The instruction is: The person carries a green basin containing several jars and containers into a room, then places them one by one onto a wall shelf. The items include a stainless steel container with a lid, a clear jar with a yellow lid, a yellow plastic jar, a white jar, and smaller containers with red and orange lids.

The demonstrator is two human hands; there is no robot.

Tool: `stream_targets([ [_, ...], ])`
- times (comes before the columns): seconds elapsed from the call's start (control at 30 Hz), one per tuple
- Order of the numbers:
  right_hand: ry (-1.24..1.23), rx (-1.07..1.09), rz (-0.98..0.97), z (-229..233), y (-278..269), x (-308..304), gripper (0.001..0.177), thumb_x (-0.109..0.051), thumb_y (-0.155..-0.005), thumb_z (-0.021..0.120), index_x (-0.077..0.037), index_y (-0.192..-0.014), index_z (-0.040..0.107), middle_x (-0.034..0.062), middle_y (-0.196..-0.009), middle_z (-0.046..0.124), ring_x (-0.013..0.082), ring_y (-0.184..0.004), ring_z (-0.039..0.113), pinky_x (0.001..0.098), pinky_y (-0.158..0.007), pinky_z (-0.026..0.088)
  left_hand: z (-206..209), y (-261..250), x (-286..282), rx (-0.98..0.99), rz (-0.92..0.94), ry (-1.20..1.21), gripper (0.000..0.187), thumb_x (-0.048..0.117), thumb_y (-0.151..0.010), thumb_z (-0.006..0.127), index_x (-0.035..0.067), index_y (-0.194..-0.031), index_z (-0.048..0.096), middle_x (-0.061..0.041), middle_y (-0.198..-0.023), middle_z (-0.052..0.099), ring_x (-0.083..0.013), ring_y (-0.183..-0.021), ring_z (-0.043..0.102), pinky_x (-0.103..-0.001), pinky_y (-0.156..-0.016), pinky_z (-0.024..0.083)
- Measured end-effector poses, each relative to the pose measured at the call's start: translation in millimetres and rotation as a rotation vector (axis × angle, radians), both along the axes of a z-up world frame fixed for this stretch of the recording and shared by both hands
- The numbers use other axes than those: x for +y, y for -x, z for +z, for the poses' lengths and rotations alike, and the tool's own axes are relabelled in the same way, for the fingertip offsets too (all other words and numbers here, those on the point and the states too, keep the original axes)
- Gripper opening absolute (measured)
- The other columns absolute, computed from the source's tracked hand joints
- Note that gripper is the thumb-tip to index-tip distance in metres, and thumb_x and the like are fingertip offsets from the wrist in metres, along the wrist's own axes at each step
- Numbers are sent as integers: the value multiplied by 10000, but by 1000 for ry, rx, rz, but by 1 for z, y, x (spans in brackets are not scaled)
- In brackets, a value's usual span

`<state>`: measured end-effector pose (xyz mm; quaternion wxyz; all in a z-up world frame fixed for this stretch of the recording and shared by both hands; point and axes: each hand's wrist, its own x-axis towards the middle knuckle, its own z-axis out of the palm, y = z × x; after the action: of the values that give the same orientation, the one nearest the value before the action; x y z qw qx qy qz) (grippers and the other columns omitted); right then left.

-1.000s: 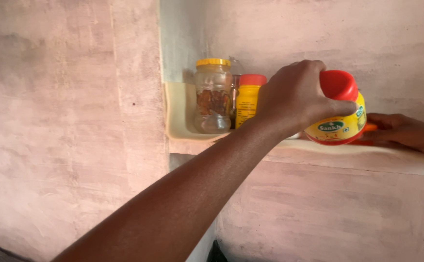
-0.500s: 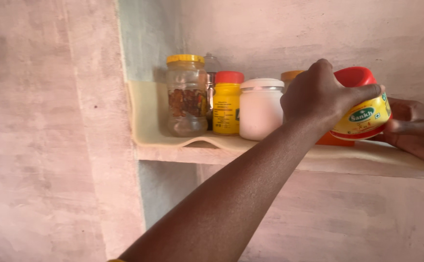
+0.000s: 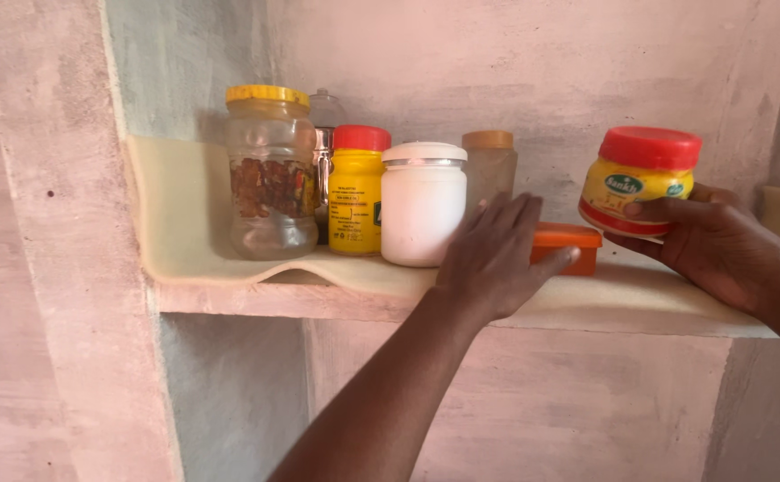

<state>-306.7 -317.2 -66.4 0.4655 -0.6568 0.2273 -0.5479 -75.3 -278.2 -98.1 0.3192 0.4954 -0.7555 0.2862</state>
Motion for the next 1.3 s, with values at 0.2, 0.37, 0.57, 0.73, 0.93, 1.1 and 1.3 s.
stream_targets([
  [0.2,-216,61,-203,8,-17,13,605,-292,-934,637,-35,-1450,453,171,-1324,639,263,-1179,668,438,-1038,530,1,1,1,68,-28,13,775,631,-990,439,34,-1483,406,-202,-1559,390,-359,-1461,293,-505,-1162,229],
  [0.37,-195,52,-193,6,-13,7,633,-304,-916,658,-34,-1452,456,122,-1282,654,223,-1156,678,413,-964,595,4,9,32,223,78,-165,653,595,-969,496,52,-1311,616,-138,-1286,638,-273,-1254,576,-448,-1073,453],
  [0.57,-287,46,-226,19,-21,-25,638,-317,-915,718,35,-1404,510,165,-1270,645,245,-1098,673,368,-954,588,8,12,39,204,95,-171,636,588,-988,492,45,-1297,614,-146,-1244,637,-274,-1208,592,-468,-1043,464],
  [0.73,-291,122,-242,47,-39,-76,633,-275,-838,794,-10,-1347,526,150,-1250,642,238,-1084,684,356,-897,614,6,13,38,215,101,-152,644,586,-979,496,51,-1322,599,-140,-1260,635,-263,-1234,588,-465,-1067,460],
  [0.93,-239,392,-229,45,-77,-128,588,-348,-877,814,79,-1234,623,206,-1164,652,270,-989,671,401,-764,575,6,11,29,206,107,-119,789,618,-932,515,36,-1461,454,-185,-1474,455,-294,-1353,458,-484,-1027,454],
  [1.1,116,1220,-506,28,-95,-128,443,-464,-926,654,-104,-1174,731,134,-1080,765,230,-967,733,390,-731,580,4,12,25,182,130,-75,774,628,-937,495,42,-1440,450,-221,-1520,390,-318,-1421,366,-488,-1082,393],
  [1.3,-77,882,-527,24,-83,-118,412,-387,-877,760,-29,-1081,765,185,-922,759,267,-790,711,407,-606,540,7,12,33,198,139,-213,766,612,-970,476,22,-1458,479,-157,-1451,515,-258,-1382,478,-450,-1112,438],
])
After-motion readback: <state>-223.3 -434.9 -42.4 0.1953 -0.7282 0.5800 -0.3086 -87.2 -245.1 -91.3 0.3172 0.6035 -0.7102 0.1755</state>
